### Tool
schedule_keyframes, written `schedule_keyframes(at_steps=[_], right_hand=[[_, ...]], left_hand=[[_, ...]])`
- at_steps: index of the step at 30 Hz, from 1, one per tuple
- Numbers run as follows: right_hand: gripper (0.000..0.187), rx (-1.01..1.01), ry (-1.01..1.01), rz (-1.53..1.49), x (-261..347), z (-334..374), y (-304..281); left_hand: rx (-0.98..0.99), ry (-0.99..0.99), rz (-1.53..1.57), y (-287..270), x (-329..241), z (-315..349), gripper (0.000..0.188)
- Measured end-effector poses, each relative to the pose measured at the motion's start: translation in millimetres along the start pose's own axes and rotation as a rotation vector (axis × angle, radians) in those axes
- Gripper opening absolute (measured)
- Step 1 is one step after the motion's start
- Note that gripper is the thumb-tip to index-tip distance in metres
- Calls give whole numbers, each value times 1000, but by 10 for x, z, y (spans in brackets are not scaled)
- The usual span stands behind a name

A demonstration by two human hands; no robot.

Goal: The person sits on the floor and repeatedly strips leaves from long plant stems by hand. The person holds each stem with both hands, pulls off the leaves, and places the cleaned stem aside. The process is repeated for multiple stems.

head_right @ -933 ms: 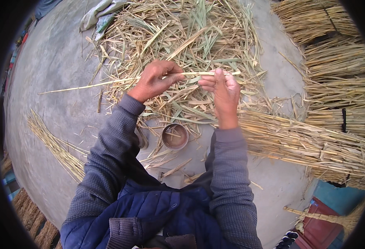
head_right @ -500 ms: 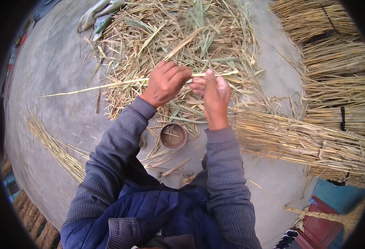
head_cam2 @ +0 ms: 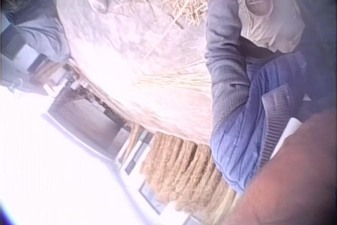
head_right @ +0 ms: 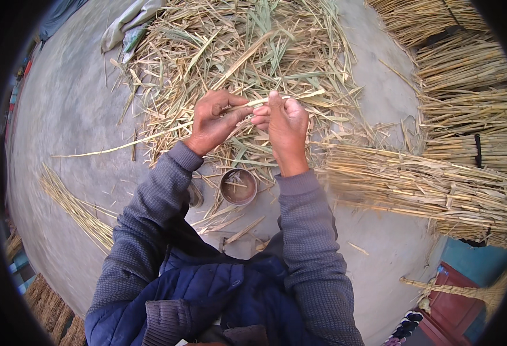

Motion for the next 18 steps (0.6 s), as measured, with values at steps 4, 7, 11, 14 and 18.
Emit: schedule_keyframes(at_steps=[4,7,11,14,18], right_hand=[[38,-21,33,-3,-74,-27,-38],[38,-62,29,-24,-97,-108,-105],[39,-68,-29,12,-51,-179,-168],[39,-69,-36,41,-46,-180,-177],[42,-102,-74,27,-45,-207,-178]], left_hand=[[-112,206,-77,-153,-166,-100,17],[-242,-153,75,-386,38,-201,15],[-340,-396,410,-817,325,-358,11],[-134,-12,-451,-940,276,-485,27],[268,94,-446,-447,441,-194,40]])
Point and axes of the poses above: each hand's wrist, its own z-axis away from the middle knuckle, its own y-axis out of the palm, x = y × z, the point moved 7 cm from there along -z, towards the middle knuckle, and after that the axes turned 8 degrees about -x, right-handed, at the moved point
